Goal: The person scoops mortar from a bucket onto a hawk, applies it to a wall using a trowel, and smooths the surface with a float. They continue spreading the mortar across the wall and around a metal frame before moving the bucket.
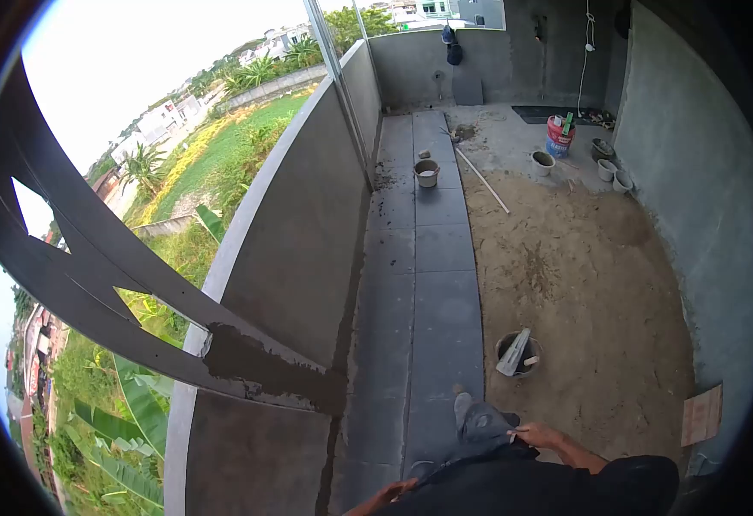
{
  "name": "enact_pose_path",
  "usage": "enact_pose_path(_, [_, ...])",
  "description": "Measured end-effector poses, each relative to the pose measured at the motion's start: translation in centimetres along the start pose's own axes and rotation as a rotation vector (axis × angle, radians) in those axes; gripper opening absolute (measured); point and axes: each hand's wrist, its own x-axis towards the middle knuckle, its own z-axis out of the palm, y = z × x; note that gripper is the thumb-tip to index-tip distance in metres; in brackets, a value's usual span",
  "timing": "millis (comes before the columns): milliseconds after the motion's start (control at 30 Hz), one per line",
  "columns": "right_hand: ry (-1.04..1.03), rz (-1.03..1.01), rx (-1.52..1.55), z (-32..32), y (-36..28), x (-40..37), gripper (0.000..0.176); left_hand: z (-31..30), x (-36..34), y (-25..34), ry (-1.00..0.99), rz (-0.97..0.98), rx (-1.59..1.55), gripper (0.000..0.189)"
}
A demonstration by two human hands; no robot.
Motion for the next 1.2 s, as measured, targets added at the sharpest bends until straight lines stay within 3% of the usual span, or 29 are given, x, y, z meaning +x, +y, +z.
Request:
enact_pose_path(33, [-0.046,-0.064,-0.010,-1.0,-0.3,-0.1,0.062,-0.2,-0.3,0.8,-0.009,-0.001,-0.004,0.073])
enact_pose_path(67, [0.081,-0.166,0.069,-1.8,-2.0,-1.7,0.047,-0.3,-0.6,1.7,-0.004,0.002,-0.010,0.072])
enact_pose_path(133, [0.088,-0.192,0.123,-4.1,-2.6,-0.8,0.044,-0.7,-0.8,3.6,-0.004,0.000,-0.025,0.069])
enact_pose_path(200, [0.036,-0.213,-0.111,-7.6,-2.2,3.0,0.049,-1.2,-0.9,6.0,0.019,0.003,-0.017,0.067])
enact_pose_path(300, [0.206,-0.233,0.075,-11.4,-2.0,8.9,0.048,-2.8,-1.0,9.9,0.070,0.001,0.006,0.064])
enact_pose_path(467, [0.392,-0.162,-0.175,-16.5,-6.5,8.6,0.052,-8.4,0.4,17.2,0.291,-0.045,0.160,0.055])
enact_pose_path(567, [0.408,-0.139,0.002,-18.3,-4.3,9.7,0.051,-8.9,-1.5,24.2,0.399,-0.076,0.220,0.046])
enact_pose_path(633, [0.694,-0.231,0.389,-19.6,-3.3,10.2,0.051,-9.3,-2.2,28.0,0.476,-0.061,0.189,0.043])
enact_pose_path(700, [0.642,-0.171,0.476,-21.9,-2.4,10.2,0.051,-8.1,-3.3,32.2,0.448,0.017,0.160,0.047])
enact_pose_path(767, [0.792,-0.232,0.755,-23.7,-2.2,10.2,0.054,-7.4,-3.2,35.2,0.450,0.041,0.204,0.049])
enact_pose_path(933, [0.816,-0.063,0.786,-25.7,-1.8,9.5,0.063,-8.6,-2.3,41.8,0.437,0.074,0.385,0.058])
enact_pose_path(1100, [0.682,0.042,0.878,-23.9,-0.6,13.9,0.065,-13.4,0.6,48.1,0.438,-0.083,0.575,0.063])
enact_pose_path(1200, [0.730,0.011,0.997,-21.7,-0.2,19.3,0.057,-17.4,3.3,52.1,0.375,-0.109,0.658,0.060])
